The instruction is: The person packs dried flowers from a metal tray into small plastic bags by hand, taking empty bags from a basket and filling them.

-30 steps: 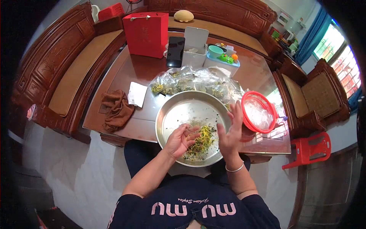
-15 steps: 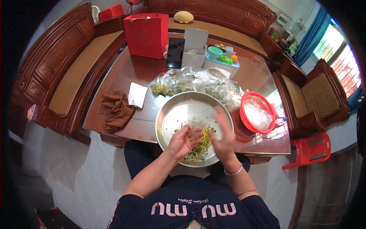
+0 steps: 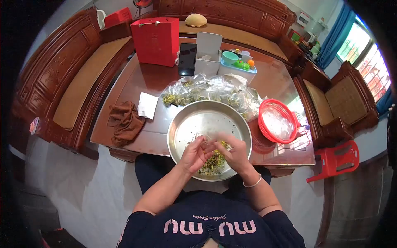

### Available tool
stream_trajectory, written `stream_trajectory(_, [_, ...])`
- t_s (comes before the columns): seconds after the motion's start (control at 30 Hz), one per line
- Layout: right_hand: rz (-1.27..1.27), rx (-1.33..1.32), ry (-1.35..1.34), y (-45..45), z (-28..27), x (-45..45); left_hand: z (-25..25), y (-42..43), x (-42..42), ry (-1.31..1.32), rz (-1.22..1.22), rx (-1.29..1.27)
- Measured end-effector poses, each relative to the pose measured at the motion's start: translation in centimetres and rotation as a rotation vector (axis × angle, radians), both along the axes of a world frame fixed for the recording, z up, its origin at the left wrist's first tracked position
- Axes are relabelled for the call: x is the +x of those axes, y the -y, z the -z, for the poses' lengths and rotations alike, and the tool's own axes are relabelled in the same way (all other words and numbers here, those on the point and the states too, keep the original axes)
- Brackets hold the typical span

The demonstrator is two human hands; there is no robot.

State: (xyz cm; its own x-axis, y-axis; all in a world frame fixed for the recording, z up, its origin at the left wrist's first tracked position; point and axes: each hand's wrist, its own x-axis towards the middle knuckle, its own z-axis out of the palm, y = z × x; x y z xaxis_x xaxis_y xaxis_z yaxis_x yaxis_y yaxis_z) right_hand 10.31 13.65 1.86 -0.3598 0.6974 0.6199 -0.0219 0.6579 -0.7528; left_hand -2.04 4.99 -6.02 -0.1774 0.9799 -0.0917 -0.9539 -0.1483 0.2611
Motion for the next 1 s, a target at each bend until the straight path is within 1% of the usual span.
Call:
stream_trajectory(0.07, [-0.161,-0.061,0.29,-0.3,1.0,0.7,-0.1,-0.1,0.3,-0.005,0.024,0.012])
stream_trajectory(0.1, [-0.162,-0.058,0.292,-0.5,0.9,0.6,-0.2,-0.1,0.3,-0.004,0.022,0.015])
stream_trajectory(0.23, [-0.088,-0.265,-0.046,-1.2,-0.1,-0.1,-0.1,0.3,-0.2,-0.088,-0.039,-0.075])
stream_trajectory(0.27, [-0.087,-0.265,-0.047,-1.2,-0.3,-0.1,-0.1,0.4,-0.3,-0.089,-0.037,-0.074])
stream_trajectory(0.4, [-0.161,-0.197,0.319,-1.4,-0.7,0.5,-0.2,0.5,0.0,-0.108,0.006,-0.057])
stream_trajectory(0.43, [-0.161,-0.194,0.318,-1.8,-0.8,0.4,-0.4,0.4,0.0,-0.109,0.004,-0.054])
stream_trajectory(0.57, [-0.114,0.08,0.309,-3.5,-0.6,0.2,-0.9,0.6,0.2,-0.142,-0.018,-0.087])
stream_trajectory(0.6, [-0.112,0.083,0.307,-3.6,-0.8,0.3,-0.9,0.5,0.1,-0.145,-0.017,-0.083])
stream_trajectory(0.73, [-0.132,-0.056,0.491,-3.5,-1.2,0.4,-0.2,0.8,0.0,-0.158,0.004,-0.09])
stream_trajectory(0.77, [-0.129,-0.057,0.49,-3.4,-1.2,0.4,-0.1,0.7,0.0,-0.159,0.007,-0.091])
stream_trajectory(0.9, [-0.309,-0.359,0.236,-3.0,-1.2,0.0,0.2,0.6,-0.2,-0.147,-0.026,-0.118])
stream_trajectory(0.93, [-0.307,-0.36,0.234,-2.9,-1.3,0.1,0.1,0.6,-0.2,-0.149,-0.023,-0.119])
stream_trajectory(1.0, [-0.244,-0.226,0.333,-2.7,-1.7,0.3,-0.4,0.7,0.0,-0.168,0.007,-0.128])
